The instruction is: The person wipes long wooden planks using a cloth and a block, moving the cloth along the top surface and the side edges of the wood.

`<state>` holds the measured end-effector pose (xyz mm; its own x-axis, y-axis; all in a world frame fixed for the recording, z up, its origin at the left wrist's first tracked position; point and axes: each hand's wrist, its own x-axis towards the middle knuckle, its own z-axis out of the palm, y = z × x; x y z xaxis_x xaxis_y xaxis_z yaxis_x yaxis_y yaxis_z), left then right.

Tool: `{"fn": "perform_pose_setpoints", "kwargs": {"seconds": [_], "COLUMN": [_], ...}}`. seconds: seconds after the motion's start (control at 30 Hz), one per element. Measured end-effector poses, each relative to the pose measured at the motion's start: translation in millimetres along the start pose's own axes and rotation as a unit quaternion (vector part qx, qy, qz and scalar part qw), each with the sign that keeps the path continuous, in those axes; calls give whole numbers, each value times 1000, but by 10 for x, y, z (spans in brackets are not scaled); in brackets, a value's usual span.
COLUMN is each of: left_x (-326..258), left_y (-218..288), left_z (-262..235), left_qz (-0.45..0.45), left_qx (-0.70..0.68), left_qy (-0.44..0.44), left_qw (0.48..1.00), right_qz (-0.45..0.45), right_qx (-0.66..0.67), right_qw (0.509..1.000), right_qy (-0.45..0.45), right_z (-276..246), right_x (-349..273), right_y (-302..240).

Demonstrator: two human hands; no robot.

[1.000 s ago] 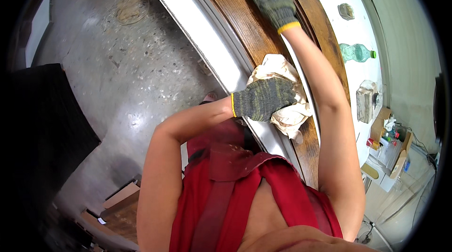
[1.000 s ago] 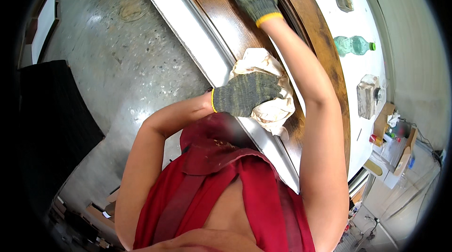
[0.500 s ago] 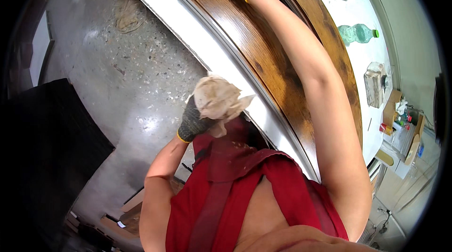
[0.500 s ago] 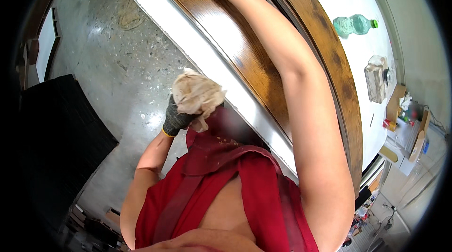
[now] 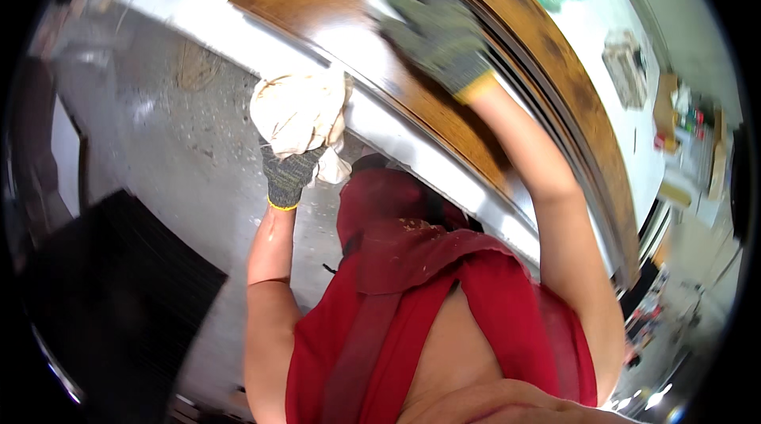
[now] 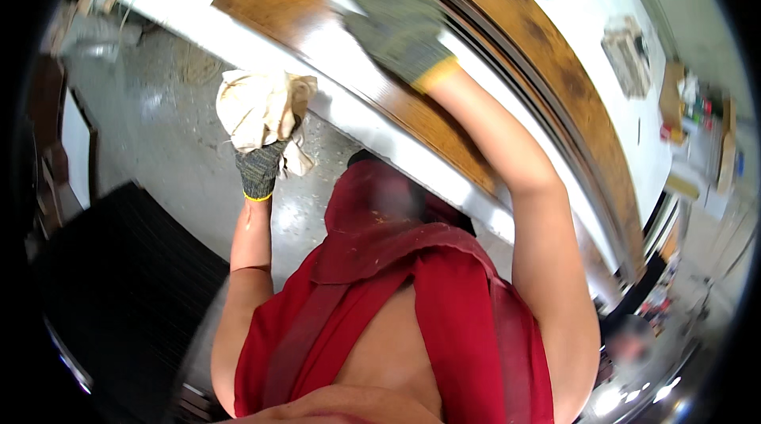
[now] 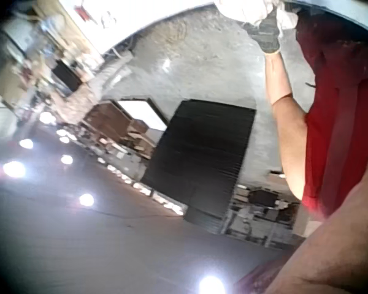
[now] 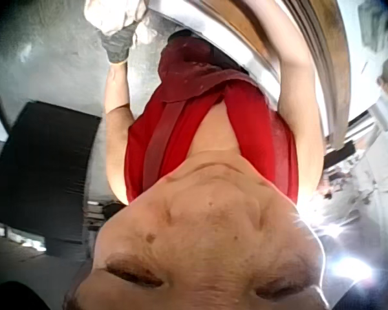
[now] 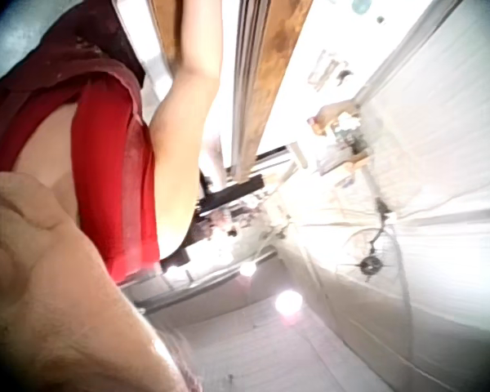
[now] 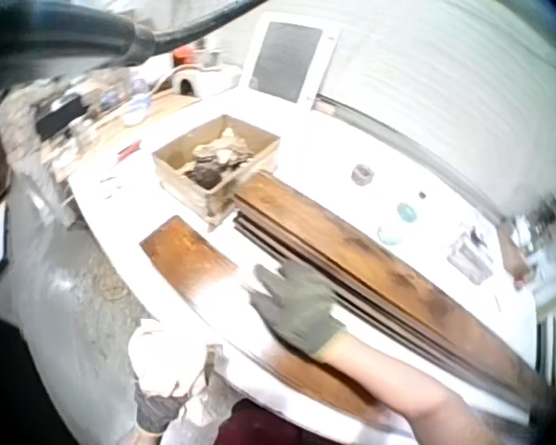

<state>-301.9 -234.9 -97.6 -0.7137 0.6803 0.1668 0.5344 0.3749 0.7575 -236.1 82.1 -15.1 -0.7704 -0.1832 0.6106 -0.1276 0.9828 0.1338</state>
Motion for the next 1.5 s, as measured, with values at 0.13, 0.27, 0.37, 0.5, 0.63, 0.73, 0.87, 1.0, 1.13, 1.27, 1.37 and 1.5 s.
{"fn": "perform_pose_setpoints", "kwargs": {"seconds": [0.13,0.27,0.37,0.5,0.63,0.73,0.87,1.0,1.13,1.27,1.37,1.5], "left_x": [258,435,429,435,639,847,898,1090,1218,1126,926,589], "left_y": [247,567,516,781,474,703,1269,857,872,1438,1750,2147], "left_z": [13,-41,-144,-237,71,319,527,601,558,723,1103,1598], "left_qz": [39,-37,-28,-109,77,1,-41,115,153,-13,-14,141], "left_qx": [9,-63,-110,-134,-4,-146,-184,-48,-70,-298,-301,-144], "left_qy": [46,53,36,-19,-78,-140,-191,-162,-147,-269,-378,-359], "left_qw": [998,996,993,985,994,979,963,979,975,916,875,911], "right_qz": [192,253,321,464,498,328,519,474,613,707,494,668], "right_qx": [94,42,-6,-125,-215,-176,-53,-199,-309,-321,-371,-148], "right_qw": [974,966,941,862,825,926,833,848,692,600,773,715], "right_qy": [75,-18,-107,-162,-161,-70,-182,-129,-223,-191,-144,-143], "right_z": [639,26,-833,-1967,-2160,-1641,-1220,-1600,-2525,-3020,-2432,-2330], "right_x": [498,152,-571,-1446,-1711,-1409,-778,-1468,-2649,-2998,-3112,-2210], "right_y": [-89,-403,-616,-920,-1115,-994,-905,-1049,-1130,-1193,-1260,-1101]}}
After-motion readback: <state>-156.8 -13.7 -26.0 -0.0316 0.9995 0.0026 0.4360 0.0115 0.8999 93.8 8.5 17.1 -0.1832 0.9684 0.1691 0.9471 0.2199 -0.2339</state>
